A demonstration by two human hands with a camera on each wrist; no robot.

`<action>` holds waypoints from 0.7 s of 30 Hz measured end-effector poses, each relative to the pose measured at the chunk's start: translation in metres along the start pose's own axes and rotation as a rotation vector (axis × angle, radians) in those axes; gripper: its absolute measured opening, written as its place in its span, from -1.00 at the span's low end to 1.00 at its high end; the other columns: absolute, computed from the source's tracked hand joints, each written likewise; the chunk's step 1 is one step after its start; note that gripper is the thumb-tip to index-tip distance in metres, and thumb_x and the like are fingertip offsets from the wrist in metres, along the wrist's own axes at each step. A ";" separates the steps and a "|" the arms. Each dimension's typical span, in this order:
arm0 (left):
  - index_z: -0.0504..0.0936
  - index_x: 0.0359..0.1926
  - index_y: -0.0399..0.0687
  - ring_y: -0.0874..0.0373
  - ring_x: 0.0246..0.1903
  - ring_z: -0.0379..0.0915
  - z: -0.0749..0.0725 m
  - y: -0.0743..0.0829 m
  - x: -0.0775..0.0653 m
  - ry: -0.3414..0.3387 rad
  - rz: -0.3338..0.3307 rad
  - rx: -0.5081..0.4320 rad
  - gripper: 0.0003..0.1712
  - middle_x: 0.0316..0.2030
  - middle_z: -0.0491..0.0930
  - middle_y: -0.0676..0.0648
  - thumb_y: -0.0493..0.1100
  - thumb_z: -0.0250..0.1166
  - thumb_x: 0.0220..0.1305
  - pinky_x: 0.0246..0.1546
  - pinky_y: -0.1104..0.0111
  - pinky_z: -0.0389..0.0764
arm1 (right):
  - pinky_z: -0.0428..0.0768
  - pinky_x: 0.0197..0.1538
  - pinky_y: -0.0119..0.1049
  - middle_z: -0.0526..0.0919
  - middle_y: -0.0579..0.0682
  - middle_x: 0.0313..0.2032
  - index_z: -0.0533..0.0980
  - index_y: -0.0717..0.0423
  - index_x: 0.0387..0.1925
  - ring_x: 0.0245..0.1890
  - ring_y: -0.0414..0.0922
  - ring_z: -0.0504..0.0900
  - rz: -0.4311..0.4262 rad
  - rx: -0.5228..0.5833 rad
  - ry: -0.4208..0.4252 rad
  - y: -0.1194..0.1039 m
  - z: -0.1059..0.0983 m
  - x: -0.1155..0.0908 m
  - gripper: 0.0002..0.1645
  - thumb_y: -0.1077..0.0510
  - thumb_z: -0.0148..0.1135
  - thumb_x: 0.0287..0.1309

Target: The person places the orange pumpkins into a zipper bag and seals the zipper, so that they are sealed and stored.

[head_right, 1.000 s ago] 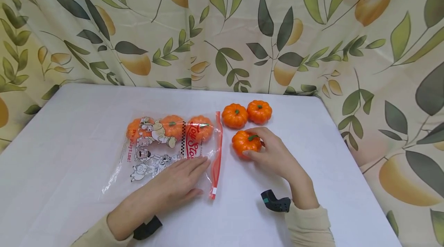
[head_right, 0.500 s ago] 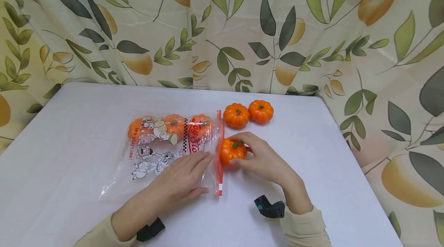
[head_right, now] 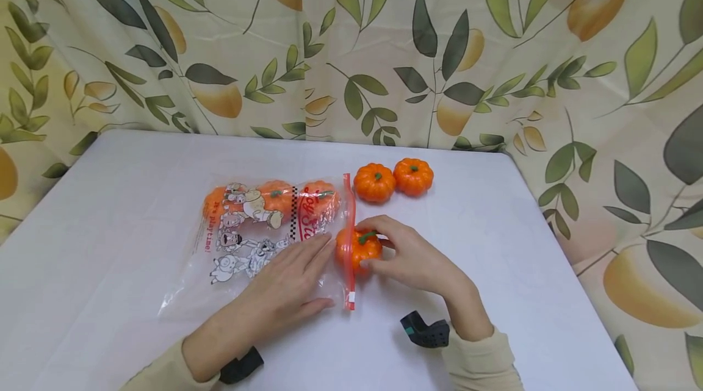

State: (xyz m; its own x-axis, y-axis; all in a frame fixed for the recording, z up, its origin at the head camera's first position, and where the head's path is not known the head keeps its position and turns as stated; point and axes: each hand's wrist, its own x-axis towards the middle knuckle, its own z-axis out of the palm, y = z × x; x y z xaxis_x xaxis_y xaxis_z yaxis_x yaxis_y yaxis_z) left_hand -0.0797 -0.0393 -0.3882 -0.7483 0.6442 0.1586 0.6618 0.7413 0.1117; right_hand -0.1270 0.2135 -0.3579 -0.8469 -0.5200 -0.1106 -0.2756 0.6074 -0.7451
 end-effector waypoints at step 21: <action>0.12 0.53 -0.10 -0.01 0.50 0.08 0.003 0.003 0.002 -0.042 -0.004 0.015 0.05 0.53 0.11 -0.10 0.31 0.30 0.22 0.48 0.05 0.21 | 0.51 0.29 0.07 0.51 0.06 0.27 0.40 0.01 0.26 0.32 0.15 0.47 0.075 0.123 -0.057 0.013 0.012 0.009 -0.34 0.08 0.40 0.15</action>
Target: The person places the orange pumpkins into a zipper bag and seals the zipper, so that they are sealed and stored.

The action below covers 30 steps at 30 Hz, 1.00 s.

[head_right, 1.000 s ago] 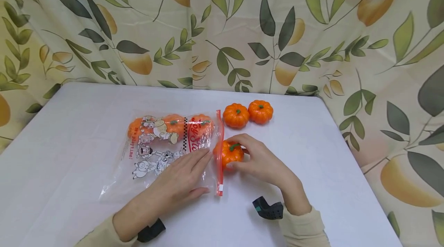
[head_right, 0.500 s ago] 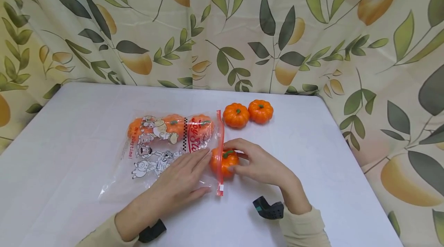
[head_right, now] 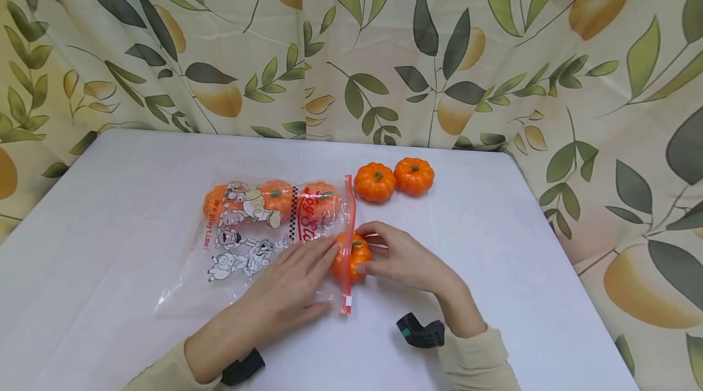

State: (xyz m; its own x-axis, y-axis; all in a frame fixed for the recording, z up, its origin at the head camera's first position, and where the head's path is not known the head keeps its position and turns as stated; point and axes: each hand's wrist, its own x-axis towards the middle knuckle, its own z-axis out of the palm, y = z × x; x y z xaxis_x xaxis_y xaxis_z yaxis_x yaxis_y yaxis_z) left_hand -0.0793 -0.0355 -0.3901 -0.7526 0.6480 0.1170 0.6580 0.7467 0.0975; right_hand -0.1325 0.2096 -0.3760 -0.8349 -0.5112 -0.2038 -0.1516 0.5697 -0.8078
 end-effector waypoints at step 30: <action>0.09 0.54 -0.08 -0.03 0.52 0.02 -0.005 0.005 -0.001 -0.009 -0.009 -0.012 0.16 0.53 0.10 -0.10 0.34 0.38 0.10 0.49 -0.06 0.12 | 0.54 0.28 -0.10 0.42 0.11 0.32 0.30 0.09 0.25 0.36 0.14 0.42 0.025 0.229 -0.090 0.007 0.012 0.009 -0.38 0.06 0.32 0.25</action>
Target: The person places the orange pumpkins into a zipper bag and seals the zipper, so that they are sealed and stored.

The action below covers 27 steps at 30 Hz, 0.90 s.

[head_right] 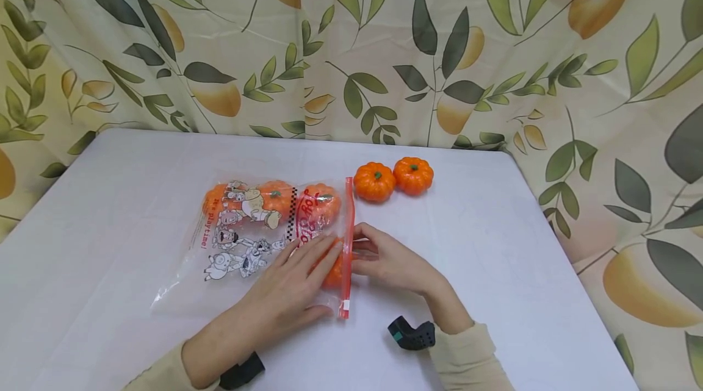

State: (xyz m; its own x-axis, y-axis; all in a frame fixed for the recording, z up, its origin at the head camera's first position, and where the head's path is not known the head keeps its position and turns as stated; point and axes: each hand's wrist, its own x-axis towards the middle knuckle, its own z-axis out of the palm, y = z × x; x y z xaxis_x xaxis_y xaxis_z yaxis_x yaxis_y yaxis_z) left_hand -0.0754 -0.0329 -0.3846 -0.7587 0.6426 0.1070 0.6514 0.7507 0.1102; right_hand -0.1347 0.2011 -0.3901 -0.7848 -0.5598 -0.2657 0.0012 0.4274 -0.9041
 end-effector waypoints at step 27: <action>0.05 0.55 -0.10 -0.04 0.52 0.02 -0.002 -0.005 0.000 0.012 -0.029 0.036 0.20 0.53 0.10 -0.12 0.39 0.35 0.09 0.51 -0.04 0.08 | 0.55 0.28 -0.23 0.36 0.12 0.41 0.24 0.07 0.46 0.37 0.16 0.40 -0.063 -0.025 -0.142 0.004 -0.008 -0.004 -0.32 0.22 0.14 0.34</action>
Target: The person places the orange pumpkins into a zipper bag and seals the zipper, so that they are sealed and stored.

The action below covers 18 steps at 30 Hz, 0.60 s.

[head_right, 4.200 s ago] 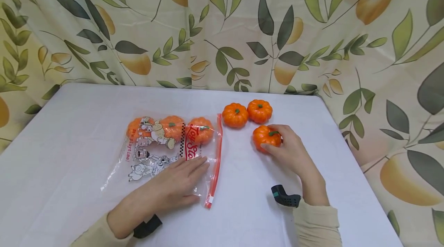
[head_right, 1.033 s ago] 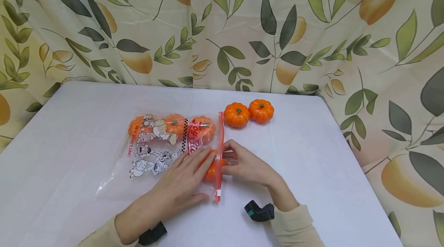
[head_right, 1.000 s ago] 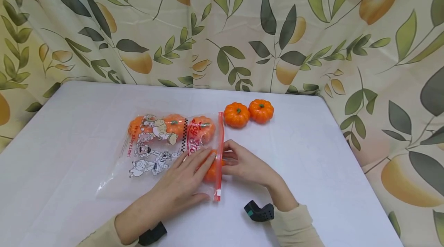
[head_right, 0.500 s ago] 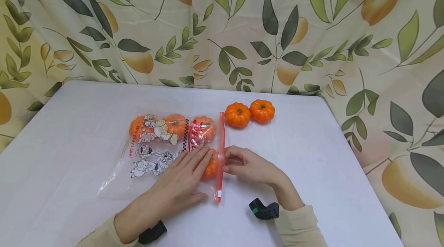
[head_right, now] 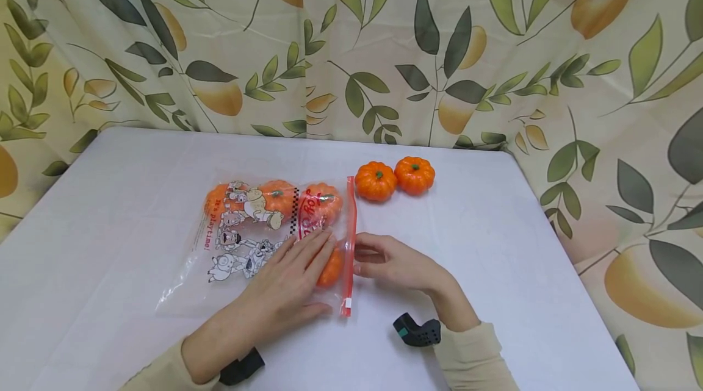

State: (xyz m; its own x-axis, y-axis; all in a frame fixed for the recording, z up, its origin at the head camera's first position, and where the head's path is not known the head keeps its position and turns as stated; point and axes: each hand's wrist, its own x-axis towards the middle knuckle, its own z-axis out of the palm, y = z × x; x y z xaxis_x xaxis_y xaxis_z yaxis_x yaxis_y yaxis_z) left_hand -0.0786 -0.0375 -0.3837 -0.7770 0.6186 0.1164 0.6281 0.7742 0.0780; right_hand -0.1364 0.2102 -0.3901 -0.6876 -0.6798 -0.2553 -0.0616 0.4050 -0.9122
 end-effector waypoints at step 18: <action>0.16 0.51 -0.10 -0.02 0.51 0.06 0.005 0.000 0.000 0.051 0.002 0.012 0.15 0.51 0.17 -0.12 0.38 0.38 0.07 0.47 -0.05 0.17 | 0.17 0.45 0.28 0.29 0.01 0.46 0.36 -0.05 0.39 0.43 0.10 0.24 -0.019 -0.205 -0.063 -0.008 0.007 -0.003 -0.37 0.23 0.11 0.30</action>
State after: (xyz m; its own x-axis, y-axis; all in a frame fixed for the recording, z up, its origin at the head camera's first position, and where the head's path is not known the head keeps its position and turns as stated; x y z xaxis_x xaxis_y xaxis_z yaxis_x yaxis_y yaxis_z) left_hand -0.0791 -0.0371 -0.3883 -0.7723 0.6130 0.1666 0.6290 0.7746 0.0660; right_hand -0.1283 0.2049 -0.3847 -0.6384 -0.7229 -0.2642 -0.2242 0.5030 -0.8347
